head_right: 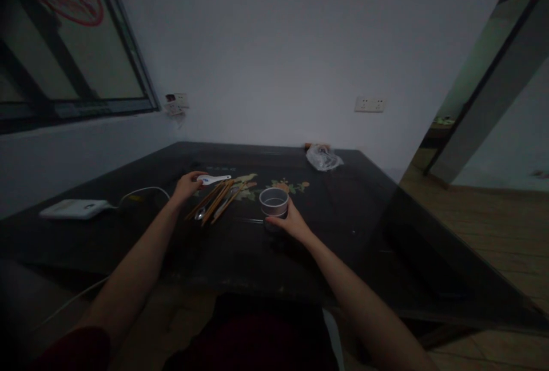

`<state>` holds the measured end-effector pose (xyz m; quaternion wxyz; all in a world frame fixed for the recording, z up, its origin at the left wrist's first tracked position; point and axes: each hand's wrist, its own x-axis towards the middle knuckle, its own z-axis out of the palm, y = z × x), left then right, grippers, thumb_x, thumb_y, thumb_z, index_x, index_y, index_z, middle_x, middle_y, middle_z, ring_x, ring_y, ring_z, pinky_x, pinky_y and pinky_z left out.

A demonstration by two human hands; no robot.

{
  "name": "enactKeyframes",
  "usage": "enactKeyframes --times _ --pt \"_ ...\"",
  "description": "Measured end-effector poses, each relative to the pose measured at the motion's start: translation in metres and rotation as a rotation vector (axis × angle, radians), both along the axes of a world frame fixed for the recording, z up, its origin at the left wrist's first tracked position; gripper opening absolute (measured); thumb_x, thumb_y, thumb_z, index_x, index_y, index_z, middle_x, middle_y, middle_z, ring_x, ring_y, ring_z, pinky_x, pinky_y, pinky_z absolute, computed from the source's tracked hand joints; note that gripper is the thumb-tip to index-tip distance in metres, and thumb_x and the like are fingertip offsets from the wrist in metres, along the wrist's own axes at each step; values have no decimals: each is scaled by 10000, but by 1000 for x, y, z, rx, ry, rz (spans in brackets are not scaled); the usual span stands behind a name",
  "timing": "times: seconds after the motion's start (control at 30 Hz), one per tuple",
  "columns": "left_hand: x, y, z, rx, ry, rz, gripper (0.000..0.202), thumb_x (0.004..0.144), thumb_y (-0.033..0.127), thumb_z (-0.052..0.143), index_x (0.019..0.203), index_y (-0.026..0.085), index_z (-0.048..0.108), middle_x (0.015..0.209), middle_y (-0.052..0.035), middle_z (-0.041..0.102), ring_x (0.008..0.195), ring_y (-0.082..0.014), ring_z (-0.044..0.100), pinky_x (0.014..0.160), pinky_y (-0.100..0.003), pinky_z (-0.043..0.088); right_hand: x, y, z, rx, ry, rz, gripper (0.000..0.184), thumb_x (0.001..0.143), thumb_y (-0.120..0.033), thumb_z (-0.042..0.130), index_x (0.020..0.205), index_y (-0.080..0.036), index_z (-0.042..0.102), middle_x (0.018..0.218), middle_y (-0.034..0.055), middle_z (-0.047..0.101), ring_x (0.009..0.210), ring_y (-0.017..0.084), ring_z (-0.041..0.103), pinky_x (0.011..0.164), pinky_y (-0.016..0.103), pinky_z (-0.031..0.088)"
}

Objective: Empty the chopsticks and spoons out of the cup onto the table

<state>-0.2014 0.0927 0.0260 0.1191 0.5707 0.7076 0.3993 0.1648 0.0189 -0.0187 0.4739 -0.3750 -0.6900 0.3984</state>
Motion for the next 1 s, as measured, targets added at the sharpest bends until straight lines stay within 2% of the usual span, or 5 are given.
enactKeyframes --times 0.33,0.5,0.67,0.87,1.0 --pt "-2 11 -18 -40 63 25 349 732 142 550 1063 166 660 994 -63 700 757 -142 676 738 -216 499 0 -2 4 2 -20 -7 805 607 -339 784 1296 -197 394 1288 118 531 1214 247 486 1070 404 316" --pt "1 9 -18 -59 44 7 326 745 171 556 1059 155 644 1025 -69 691 721 -128 674 713 -206 498 0 2 -1 -6 15 16 809 598 -340 790 1292 -195 399 1295 116 528 1210 242 492 1057 391 338" --pt "8 7 -17 -25 97 13 306 743 188 572 1034 152 660 1031 -74 693 882 -164 657 781 -215 484 0 4 -3 8 21 23 813 602 -338 789 1301 -205 394 1321 111 508 1232 240 472 1068 391 323" --pt "15 1 -12 -4 114 15 301 746 192 577 1031 147 666 1043 -83 688 934 -187 644 825 -240 475 0 3 -2 15 20 23 807 605 -338 788 1301 -207 401 1313 113 516 1228 245 478 1068 395 326" --pt "26 -6 -9 -26 88 18 287 751 193 591 1022 133 662 1028 -93 690 870 -183 656 774 -240 485 0 2 -2 19 23 23 815 606 -346 790 1302 -196 394 1315 122 512 1229 245 476 1066 391 329"
